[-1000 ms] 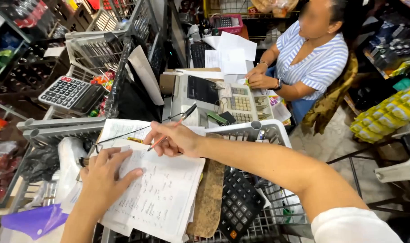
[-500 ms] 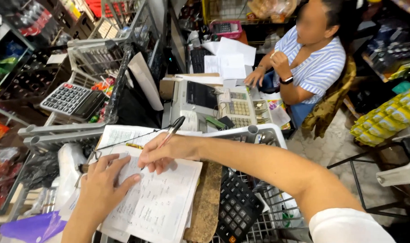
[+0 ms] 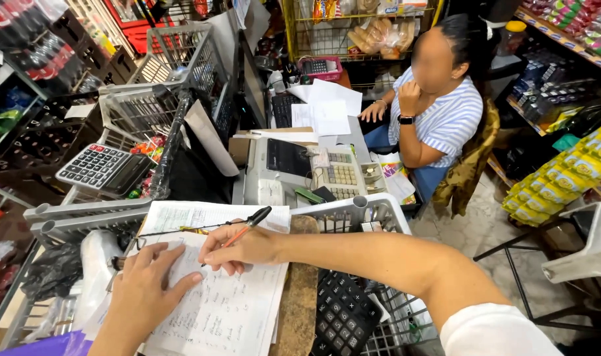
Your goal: Recording inventory or sales data on a paper log using a calculator and pen
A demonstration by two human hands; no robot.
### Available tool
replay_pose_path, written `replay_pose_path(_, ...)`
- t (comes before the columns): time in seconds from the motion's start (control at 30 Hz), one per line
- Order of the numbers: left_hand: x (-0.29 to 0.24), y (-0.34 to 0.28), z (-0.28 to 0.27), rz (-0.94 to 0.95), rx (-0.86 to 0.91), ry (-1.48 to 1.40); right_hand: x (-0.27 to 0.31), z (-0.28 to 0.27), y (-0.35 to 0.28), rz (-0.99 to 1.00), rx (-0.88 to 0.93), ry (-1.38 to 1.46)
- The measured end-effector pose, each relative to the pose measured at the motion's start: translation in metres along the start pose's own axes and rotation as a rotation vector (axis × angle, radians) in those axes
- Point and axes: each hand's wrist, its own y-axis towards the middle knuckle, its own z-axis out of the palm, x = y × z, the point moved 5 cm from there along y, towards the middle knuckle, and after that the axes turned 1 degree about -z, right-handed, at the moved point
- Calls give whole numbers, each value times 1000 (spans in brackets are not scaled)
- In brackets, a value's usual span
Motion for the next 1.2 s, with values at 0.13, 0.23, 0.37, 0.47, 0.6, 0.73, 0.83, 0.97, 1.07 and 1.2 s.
replay_pose_path(0.13,-1,-2,-3,-18,51,-7,-2,0,0,0,-11,-15)
replay_pose_path(0.23,0,-1,-1,-17,63,-2,0,0,-1,-3,-35,-4)
replay_pose_path(0.37,13,5,12,167,-86,-70,-13,-11,9,-10,-197,-24)
replay_pose_path(0.47,5,7,-2,213,-36,-62,-22,-29,17,-137,-240,-56)
replay_pose_path(0.6,20,3,-1,153,-107,-94,-17,-23,16,-17,-270,-81)
replay_pose_path(0.73,33,20,10,249,-206,-154,-13,-25,16,-116,-287,-12)
replay_pose_path(0.83,33,26,16,268,-236,-159,-10,-25,15,-110,-299,13)
replay_pose_path(0.97,31,28,20,270,-262,-130,-4,-20,20,-66,-331,-59)
replay_pose_path(1.07,30,29,21,261,-265,-139,-5,-21,26,-52,-359,-107)
replay_pose_path(1.2,28,25,17,263,-265,-140,-8,-15,36,-79,-395,-161)
